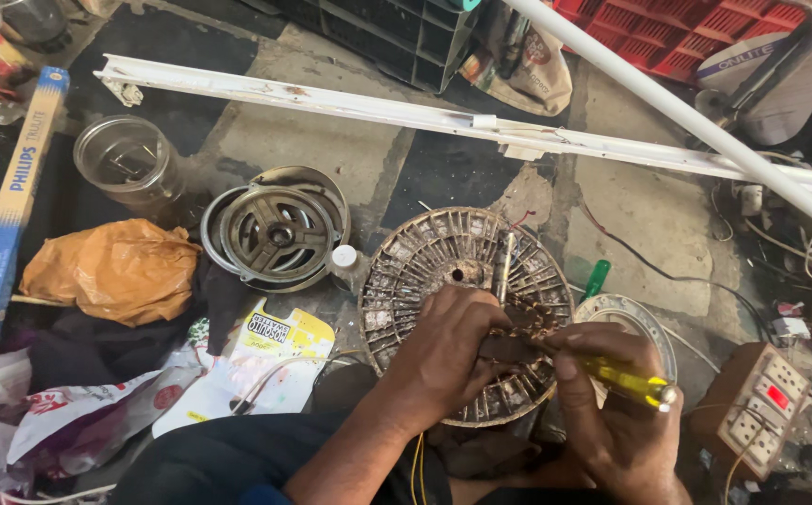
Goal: The person is repairing a motor stator by hand. They use a screwdriver to adjust and clean the copper windings, and a multimeter to test electrical continuity.
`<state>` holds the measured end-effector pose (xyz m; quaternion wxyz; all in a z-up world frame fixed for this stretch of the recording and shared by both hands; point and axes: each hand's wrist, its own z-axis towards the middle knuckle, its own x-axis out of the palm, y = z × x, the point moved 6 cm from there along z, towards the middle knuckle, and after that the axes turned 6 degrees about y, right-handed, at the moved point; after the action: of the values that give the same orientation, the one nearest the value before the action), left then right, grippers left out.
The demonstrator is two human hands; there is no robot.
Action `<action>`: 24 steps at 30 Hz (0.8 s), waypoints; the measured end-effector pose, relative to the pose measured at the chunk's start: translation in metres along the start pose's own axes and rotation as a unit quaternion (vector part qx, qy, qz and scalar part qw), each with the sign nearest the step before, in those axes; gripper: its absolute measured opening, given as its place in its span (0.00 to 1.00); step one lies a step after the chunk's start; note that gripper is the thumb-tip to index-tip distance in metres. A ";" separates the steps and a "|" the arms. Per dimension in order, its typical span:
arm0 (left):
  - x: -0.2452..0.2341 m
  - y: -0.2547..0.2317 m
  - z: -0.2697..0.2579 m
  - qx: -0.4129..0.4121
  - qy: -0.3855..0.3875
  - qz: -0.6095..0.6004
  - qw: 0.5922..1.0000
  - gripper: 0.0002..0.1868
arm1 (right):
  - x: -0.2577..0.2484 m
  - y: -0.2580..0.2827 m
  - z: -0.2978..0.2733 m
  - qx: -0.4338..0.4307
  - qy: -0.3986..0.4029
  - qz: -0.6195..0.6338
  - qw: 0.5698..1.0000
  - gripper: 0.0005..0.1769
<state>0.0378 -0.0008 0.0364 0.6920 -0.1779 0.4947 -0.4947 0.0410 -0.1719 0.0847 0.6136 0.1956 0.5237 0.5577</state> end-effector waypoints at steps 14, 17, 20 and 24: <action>0.003 0.001 -0.004 0.018 -0.007 0.024 1.000 0.34 | 0.008 -0.003 -0.011 -0.160 -0.012 -0.074 0.984 0.14; 0.002 0.001 -0.002 0.009 -0.012 0.006 1.000 0.33 | 0.007 0.003 -0.004 -0.126 0.002 -0.072 0.989 0.14; 0.000 0.001 0.002 0.004 -0.023 -0.009 1.000 0.32 | 0.004 0.007 0.007 -0.056 0.019 -0.030 0.998 0.12; -0.003 0.003 0.000 0.008 -0.022 -0.007 1.000 0.34 | 0.003 0.013 0.013 -0.009 0.014 -0.116 0.993 0.10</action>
<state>0.0391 0.0030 0.0359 0.7008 -0.1865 0.4742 -0.4992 0.0455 -0.1605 0.0991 0.6685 0.1196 0.5463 0.4902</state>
